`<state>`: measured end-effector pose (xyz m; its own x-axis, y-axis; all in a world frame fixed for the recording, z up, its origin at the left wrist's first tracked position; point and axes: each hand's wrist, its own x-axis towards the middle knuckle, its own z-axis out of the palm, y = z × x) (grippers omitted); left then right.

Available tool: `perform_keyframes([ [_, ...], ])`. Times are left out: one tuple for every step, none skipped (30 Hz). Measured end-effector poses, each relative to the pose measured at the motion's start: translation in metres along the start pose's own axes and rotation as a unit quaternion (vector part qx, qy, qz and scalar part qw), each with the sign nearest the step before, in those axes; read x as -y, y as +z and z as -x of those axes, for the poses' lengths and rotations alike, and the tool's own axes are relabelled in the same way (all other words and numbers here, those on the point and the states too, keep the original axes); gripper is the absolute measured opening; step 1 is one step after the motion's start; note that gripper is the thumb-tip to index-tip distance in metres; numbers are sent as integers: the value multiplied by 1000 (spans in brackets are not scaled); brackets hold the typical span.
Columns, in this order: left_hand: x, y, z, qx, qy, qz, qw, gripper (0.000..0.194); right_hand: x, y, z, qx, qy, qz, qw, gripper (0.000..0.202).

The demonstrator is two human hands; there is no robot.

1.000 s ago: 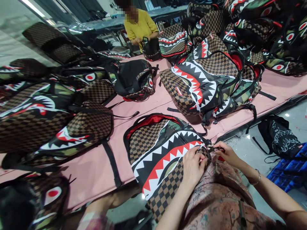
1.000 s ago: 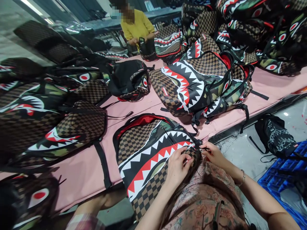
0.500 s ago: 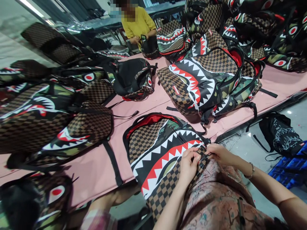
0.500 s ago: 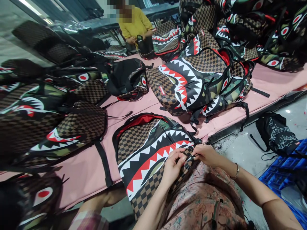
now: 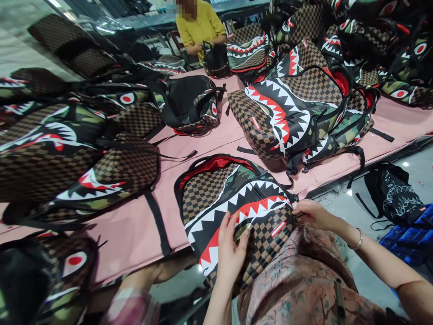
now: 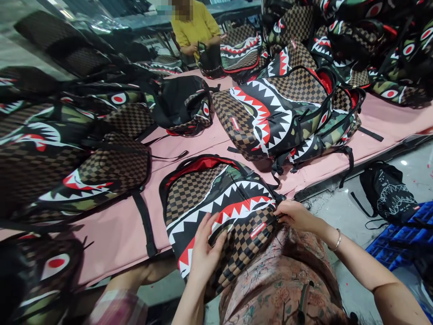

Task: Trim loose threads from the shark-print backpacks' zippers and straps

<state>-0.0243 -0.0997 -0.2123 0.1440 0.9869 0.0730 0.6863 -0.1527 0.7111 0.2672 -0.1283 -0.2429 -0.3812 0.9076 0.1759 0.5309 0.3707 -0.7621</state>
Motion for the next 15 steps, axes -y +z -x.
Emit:
perform_keyframes([
  [1, 0, 4, 4, -3, 10, 1000, 40, 1, 0, -2, 8, -7, 8, 1000, 13],
  [1, 1, 8, 1, -8, 20, 1000, 34, 1, 0, -5, 16, -16, 17, 1000, 12],
  [1, 2, 11, -4, -15, 30, 999, 31, 2, 0, -7, 23, -26, 26, 999, 12],
  [1, 4, 13, -10, -22, 38, 999, 29, 2, -1, -9, 28, -37, 33, 998, 11],
  [0, 5, 14, -14, -28, 45, 998, 29, 2, -1, -10, 30, -46, 39, 998, 11],
  [-1, 5, 16, -18, -31, 53, 998, 28, 3, -1, -11, 32, -53, 44, 997, 11],
  [-2, 6, 16, -20, -33, 61, 997, 28, 4, -1, -12, 35, -58, 48, 997, 11],
  [-3, 6, 17, -22, -34, 71, 997, 27, 5, -1, -13, 37, -62, 51, 996, 11],
  [-3, 7, 17, -24, -36, 80, 996, 27, 7, 0, -14, 41, -64, 55, 996, 11],
  [-3, 7, 17, -24, -39, 88, 995, 26, 9, 0, -16, 46, -65, 60, 995, 10],
  [-3, 7, 18, -24, -41, 93, 995, 26, 12, 1, -17, 52, -66, 66, 994, 10],
  [-3, 7, 18, -24, -42, 97, 994, 25, 15, 2, -18, 60, -66, 73, 993, 10],
  [-3, 7, 18, -24, -42, 99, 994, 25, 19, 3, -20, 68, -67, 80, 992, 10],
  [-3, 6, 19, -24, -41, 102, 994, 24, 23, 4, -21, 76, -67, 87, 991, 11],
  [-2, 6, 19, -24, -40, 104, 993, 24, 27, 4, -23, 83, -67, 94, 990, 12],
])
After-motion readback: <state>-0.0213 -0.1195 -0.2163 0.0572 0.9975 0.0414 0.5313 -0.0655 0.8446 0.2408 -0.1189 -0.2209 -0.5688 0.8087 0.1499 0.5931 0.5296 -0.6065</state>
